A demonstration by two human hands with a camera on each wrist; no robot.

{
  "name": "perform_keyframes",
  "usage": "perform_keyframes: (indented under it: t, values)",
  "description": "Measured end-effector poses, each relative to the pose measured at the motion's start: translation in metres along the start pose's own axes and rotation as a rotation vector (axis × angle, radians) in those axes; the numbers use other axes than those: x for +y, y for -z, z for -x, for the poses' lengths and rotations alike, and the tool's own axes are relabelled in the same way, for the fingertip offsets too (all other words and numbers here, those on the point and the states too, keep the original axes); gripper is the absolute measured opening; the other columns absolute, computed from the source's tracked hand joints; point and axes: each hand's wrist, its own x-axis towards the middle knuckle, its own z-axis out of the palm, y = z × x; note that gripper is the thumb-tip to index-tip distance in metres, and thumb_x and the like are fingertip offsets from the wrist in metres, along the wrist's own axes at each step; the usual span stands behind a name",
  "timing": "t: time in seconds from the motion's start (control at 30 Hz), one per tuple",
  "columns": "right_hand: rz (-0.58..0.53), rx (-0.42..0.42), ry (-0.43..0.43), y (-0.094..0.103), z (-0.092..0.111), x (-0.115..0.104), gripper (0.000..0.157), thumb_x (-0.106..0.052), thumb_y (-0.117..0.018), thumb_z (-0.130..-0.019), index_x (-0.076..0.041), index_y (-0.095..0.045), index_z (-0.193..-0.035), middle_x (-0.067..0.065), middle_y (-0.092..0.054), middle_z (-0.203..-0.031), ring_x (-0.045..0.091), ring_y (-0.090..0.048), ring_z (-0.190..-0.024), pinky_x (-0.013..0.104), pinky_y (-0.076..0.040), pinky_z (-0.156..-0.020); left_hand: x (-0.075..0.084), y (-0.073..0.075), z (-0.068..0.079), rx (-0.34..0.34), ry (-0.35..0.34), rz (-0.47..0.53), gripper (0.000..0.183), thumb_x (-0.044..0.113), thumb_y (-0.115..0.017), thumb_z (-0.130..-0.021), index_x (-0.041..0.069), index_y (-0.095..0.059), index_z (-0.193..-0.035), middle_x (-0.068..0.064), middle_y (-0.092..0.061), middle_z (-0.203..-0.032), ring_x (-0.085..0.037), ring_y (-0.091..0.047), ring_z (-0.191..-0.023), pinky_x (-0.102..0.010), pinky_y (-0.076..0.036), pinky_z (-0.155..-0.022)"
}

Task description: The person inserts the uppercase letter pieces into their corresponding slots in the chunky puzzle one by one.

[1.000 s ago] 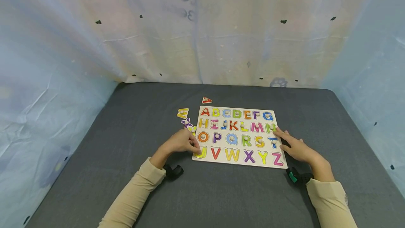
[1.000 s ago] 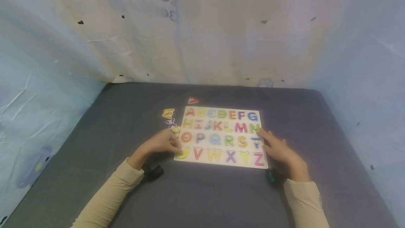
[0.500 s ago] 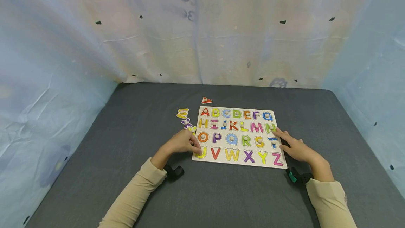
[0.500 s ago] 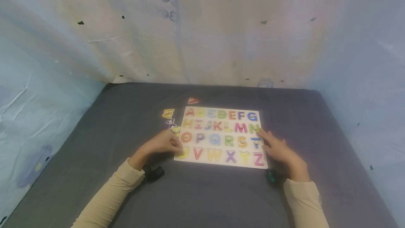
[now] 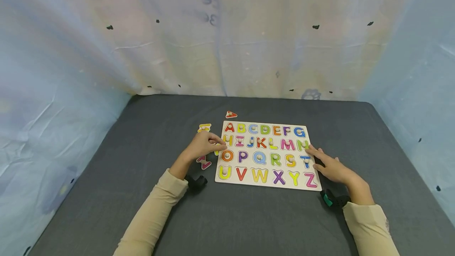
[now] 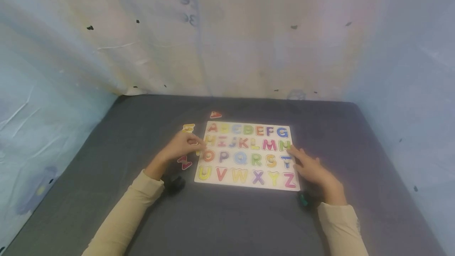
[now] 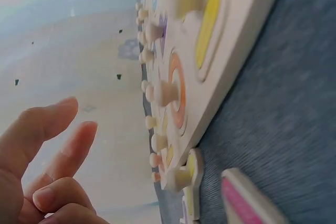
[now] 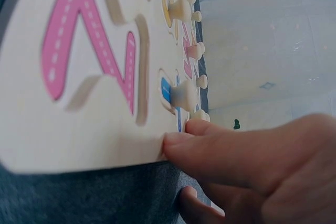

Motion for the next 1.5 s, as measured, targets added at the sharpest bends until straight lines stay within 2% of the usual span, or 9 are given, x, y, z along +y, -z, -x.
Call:
perform_keyframes:
  t: [0.4,0.73,0.8,0.87,0.97,1.0,1.07,1.27,1.5]
  values:
    - [-0.006,-0.004,-0.003,0.001,0.002,-0.003,0.060,-0.017,-0.053,-0.097,-0.001,-0.029,-0.149,0.031,-0.013,-0.156,0.060,-0.009,-0.140,0.082,0.001,-0.098,0.005,0.009,-0.024,0.134,0.014,0.029,0.024,0.023,-0.072,-0.087,0.003,-0.076,-0.100,0.006,-0.032,-0.051,-0.010,-0.028,-0.048,-0.022,-0.026,-0.051]
    - [-0.017,-0.001,-0.005,0.000,0.003,-0.002,0.059,-0.017,-0.053,-0.097,-0.001,-0.029,-0.149,0.031,-0.013,-0.156,0.060,-0.008,-0.140,0.082,0.002,-0.099,-0.006,0.017,-0.070,0.257,0.041,0.023,0.023,0.023,-0.069,-0.089,0.005,-0.076,-0.102,0.006,-0.035,-0.049,-0.009,-0.024,-0.044,-0.023,-0.025,-0.048]
    - [-0.017,-0.001,-0.009,0.000,0.003,-0.001,0.059,-0.017,-0.053,-0.097,-0.001,-0.030,-0.149,0.031,-0.013,-0.156,0.059,-0.008,-0.140,0.082,0.002,-0.099,-0.006,0.018,-0.079,0.261,0.065,-0.003,0.023,0.025,-0.069,-0.089,0.006,-0.076,-0.102,-0.001,-0.053,-0.057,-0.009,-0.028,-0.047,-0.023,-0.028,-0.051]
    - [-0.016,-0.001,-0.012,0.000,0.003,-0.001,0.059,-0.017,-0.053,-0.097,-0.002,-0.030,-0.149,0.031,-0.012,-0.156,0.059,-0.008,-0.140,0.081,0.002,-0.099,-0.004,0.019,-0.087,0.264,0.117,-0.023,0.024,0.027,-0.069,-0.089,0.008,-0.076,-0.102,-0.007,-0.069,-0.081,-0.015,-0.045,-0.057,-0.026,-0.038,-0.057]
    - [-0.016,-0.001,-0.012,-0.001,0.003,-0.002,0.058,-0.017,-0.053,-0.097,-0.002,-0.031,-0.148,0.031,-0.012,-0.156,0.059,-0.007,-0.141,0.081,0.002,-0.099,-0.002,0.020,-0.100,0.251,0.185,-0.068,0.027,0.032,-0.070,-0.088,0.010,-0.076,-0.101,-0.012,-0.068,-0.119,-0.025,-0.063,-0.088,-0.035,-0.051,-0.077]
    - [-0.017,-0.001,-0.010,-0.001,0.002,-0.002,0.058,-0.017,-0.053,-0.097,-0.002,-0.031,-0.148,0.031,-0.012,-0.156,0.059,-0.007,-0.141,0.081,0.003,-0.099,-0.003,0.021,-0.104,0.244,0.201,-0.080,0.028,0.034,-0.071,-0.087,0.010,-0.076,-0.101,-0.012,-0.067,-0.122,-0.028,-0.063,-0.098,-0.039,-0.052,-0.083]
    - [-0.019,-0.001,-0.005,-0.001,0.002,-0.002,0.058,-0.017,-0.053,-0.097,-0.002,-0.031,-0.148,0.031,-0.012,-0.157,0.059,-0.007,-0.141,0.081,0.003,-0.099,-0.005,0.022,-0.112,0.227,0.228,-0.103,0.031,0.037,-0.072,-0.085,0.011,-0.076,-0.101,-0.011,-0.067,-0.124,-0.031,-0.061,-0.112,-0.046,-0.050,-0.094]
    - [-0.017,-0.003,0.000,-0.002,0.002,-0.005,0.057,-0.016,-0.052,-0.097,-0.002,-0.031,-0.148,0.031,-0.014,-0.156,0.059,-0.008,-0.141,0.081,0.003,-0.099,-0.017,0.024,-0.131,0.173,0.273,-0.157,0.033,0.041,-0.077,-0.080,0.013,-0.077,-0.098,-0.009,-0.068,-0.121,-0.031,-0.060,-0.114,-0.051,-0.045,-0.100]
    - [-0.011,-0.001,-0.002,-0.005,0.003,-0.009,0.057,-0.015,-0.053,-0.097,-0.002,-0.032,-0.148,0.031,-0.014,-0.156,0.059,-0.009,-0.141,0.081,0.003,-0.100,-0.009,0.022,-0.136,0.121,0.327,-0.278,0.036,0.045,-0.079,-0.076,0.012,-0.079,-0.092,-0.008,-0.070,-0.119,-0.028,-0.062,-0.107,-0.039,-0.051,-0.082]
